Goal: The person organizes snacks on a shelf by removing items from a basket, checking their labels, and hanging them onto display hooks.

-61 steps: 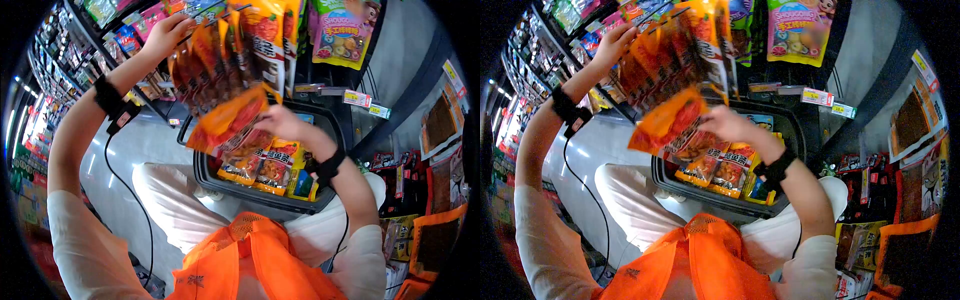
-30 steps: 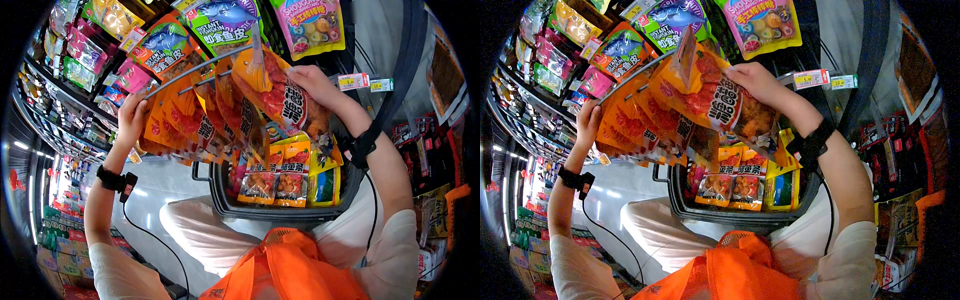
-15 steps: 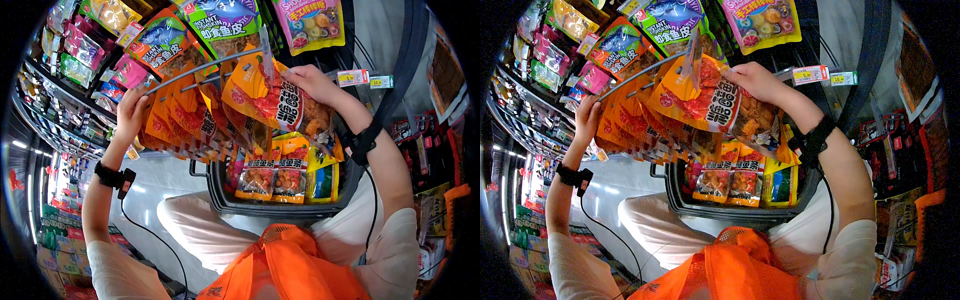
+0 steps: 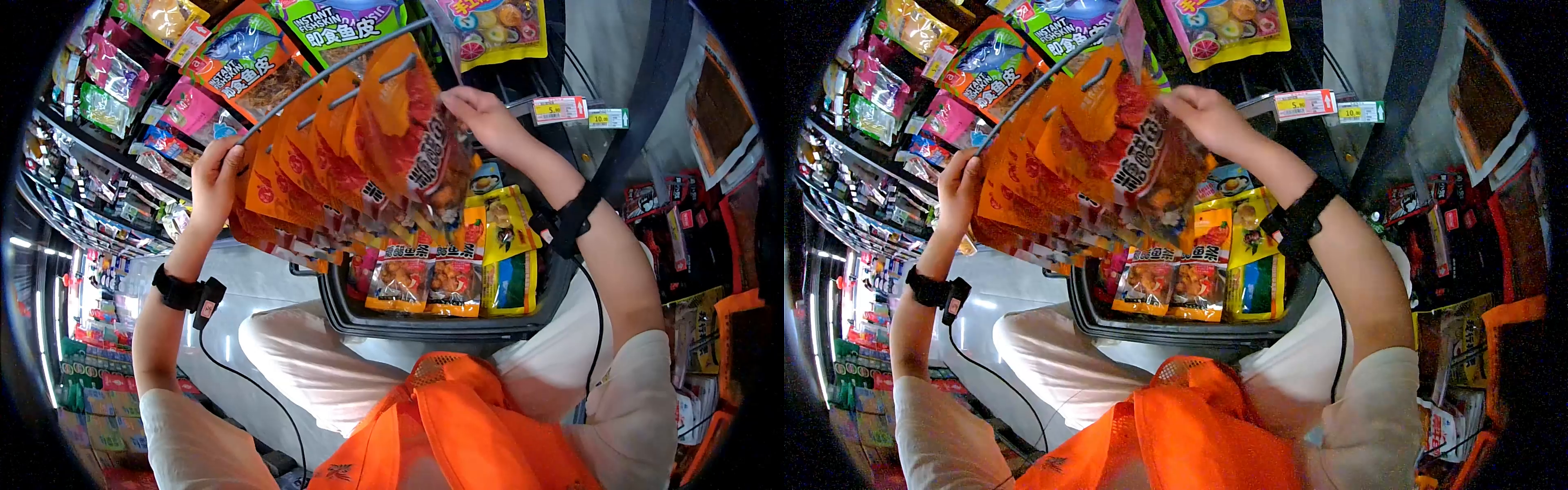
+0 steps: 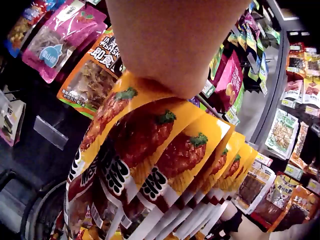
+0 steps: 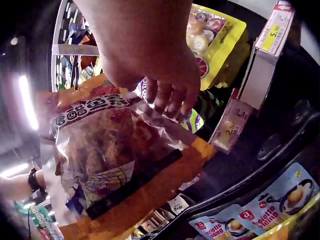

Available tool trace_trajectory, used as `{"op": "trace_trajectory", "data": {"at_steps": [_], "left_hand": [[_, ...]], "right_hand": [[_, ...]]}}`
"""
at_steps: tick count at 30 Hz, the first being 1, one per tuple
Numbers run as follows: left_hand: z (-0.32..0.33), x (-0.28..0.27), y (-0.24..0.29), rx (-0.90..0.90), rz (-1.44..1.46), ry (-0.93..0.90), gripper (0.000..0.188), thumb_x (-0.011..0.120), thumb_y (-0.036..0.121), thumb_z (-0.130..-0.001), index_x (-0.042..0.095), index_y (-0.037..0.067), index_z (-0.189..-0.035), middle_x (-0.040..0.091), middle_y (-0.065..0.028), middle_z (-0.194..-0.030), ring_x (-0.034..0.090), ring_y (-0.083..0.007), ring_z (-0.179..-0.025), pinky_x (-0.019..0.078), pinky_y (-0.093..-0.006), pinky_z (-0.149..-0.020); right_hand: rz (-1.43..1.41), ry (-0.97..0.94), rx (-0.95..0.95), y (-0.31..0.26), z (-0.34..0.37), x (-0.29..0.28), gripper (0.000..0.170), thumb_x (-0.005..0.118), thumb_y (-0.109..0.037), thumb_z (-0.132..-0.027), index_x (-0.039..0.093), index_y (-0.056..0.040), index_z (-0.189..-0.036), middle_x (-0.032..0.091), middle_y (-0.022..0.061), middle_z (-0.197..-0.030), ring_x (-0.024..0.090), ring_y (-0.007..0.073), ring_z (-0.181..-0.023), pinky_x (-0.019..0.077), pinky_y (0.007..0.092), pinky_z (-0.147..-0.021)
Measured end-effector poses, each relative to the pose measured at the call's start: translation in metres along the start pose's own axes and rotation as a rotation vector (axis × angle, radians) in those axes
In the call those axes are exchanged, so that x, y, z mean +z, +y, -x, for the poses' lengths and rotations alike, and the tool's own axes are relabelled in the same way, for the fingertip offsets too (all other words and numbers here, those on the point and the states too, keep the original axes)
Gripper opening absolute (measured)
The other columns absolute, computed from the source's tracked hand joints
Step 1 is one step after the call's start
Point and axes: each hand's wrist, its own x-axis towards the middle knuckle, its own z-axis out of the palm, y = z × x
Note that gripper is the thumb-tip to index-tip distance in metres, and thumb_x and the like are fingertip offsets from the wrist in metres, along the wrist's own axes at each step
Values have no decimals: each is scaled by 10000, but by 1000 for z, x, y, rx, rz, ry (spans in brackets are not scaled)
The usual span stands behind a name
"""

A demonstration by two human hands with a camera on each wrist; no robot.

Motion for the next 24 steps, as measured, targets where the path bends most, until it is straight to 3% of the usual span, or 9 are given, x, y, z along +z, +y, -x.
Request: {"op": "trace_trajectory", "data": {"at_steps": [2, 3, 7, 10, 12, 14, 15, 20, 24], "left_hand": [[-2, -4, -2, -25, 25, -4, 130, 495, 75, -859, 553, -26, -917, 528, -49, -761, 475, -96, -698, 399, -229, -647], [-2, -5, -3, -90, 85, 3, 130, 489, 82, -866, 552, -21, -912, 516, -26, -749, 456, -82, -696, 393, -219, -645], [-7, -12, -16, -20, 35, 105, 163, 489, 107, -873, 561, -23, -940, 553, -18, -763, 472, -75, -696, 395, -207, -643], [-5, -17, -28, -72, 144, 125, 182, 484, 138, -886, 560, -20, -937, 513, 4, -732, 451, -57, -667, 382, -189, -611], [-2, -21, -36, -137, 111, 120, 201, 476, 152, -892, 554, -25, -948, 503, 12, -744, 446, -52, -668, 378, -183, -609], [2, -22, -43, -84, 101, 143, 207, 475, 154, -892, 554, -28, -951, 514, 8, -744, 454, -54, -679, 381, -185, -621], [6, -27, -52, -102, 83, 119, 209, 476, 156, -892, 557, -21, -966, 538, -1, -764, 466, -59, -690, 387, -185, -643], [29, -48, -55, -183, -48, 117, 226, 478, 146, -890, 555, -15, -1029, 570, -20, -870, 491, -75, -771, 396, -195, -702], [42, -59, -65, -278, 5, 109, 251, 482, 144, -887, 541, -27, -1061, 587, -50, -953, 520, -97, -860, 401, -216, -763]], "right_hand": [[4, 218, -142, 20, -3, -1, 375, 499, -340, -858, 542, -16, -1039, 595, 94, -931, 554, 168, -853, 425, 294, -754], [59, 225, -30, 15, -2, -7, 386, 506, -338, -853, 512, -21, -1075, 577, 101, -985, 553, 190, -906, 424, 302, -785], [179, 301, -33, 29, 8, -14, 333, 501, -293, -858, 533, 1, -1011, 599, 106, -900, 574, 207, -843, 445, 318, -741], [79, -43, 300, 35, 29, -1, 282, 495, -239, -843, 567, 31, -884, 616, 87, -701, 589, 242, -643, 459, 361, -630], [231, -256, 470, 66, 40, 18, 283, 514, -244, -808, 576, 21, -885, 619, 118, -761, 586, 237, -685, 454, 379, -649], [457, -251, 782, 77, 58, 46, 266, 501, -216, -815, 535, -48, -1019, 591, 103, -877, 581, 187, -757, 467, 290, -639], [458, -260, 785, 76, 71, 53, 266, 501, -216, -815, 535, -48, -1019, 591, 103, -877, 581, 187, -757, 467, 290, -639], [-277, 16, 1140, 123, 114, 79, 353, 534, -225, -811, 463, -99, -1132, 526, 82, -1109, 546, 225, -937, 448, 361, -738], [-192, 48, 1243, 111, 128, 97, 316, 591, -190, -794, 497, -60, -1066, 565, 78, -961, 557, 190, -799, 456, 328, -640]]}}
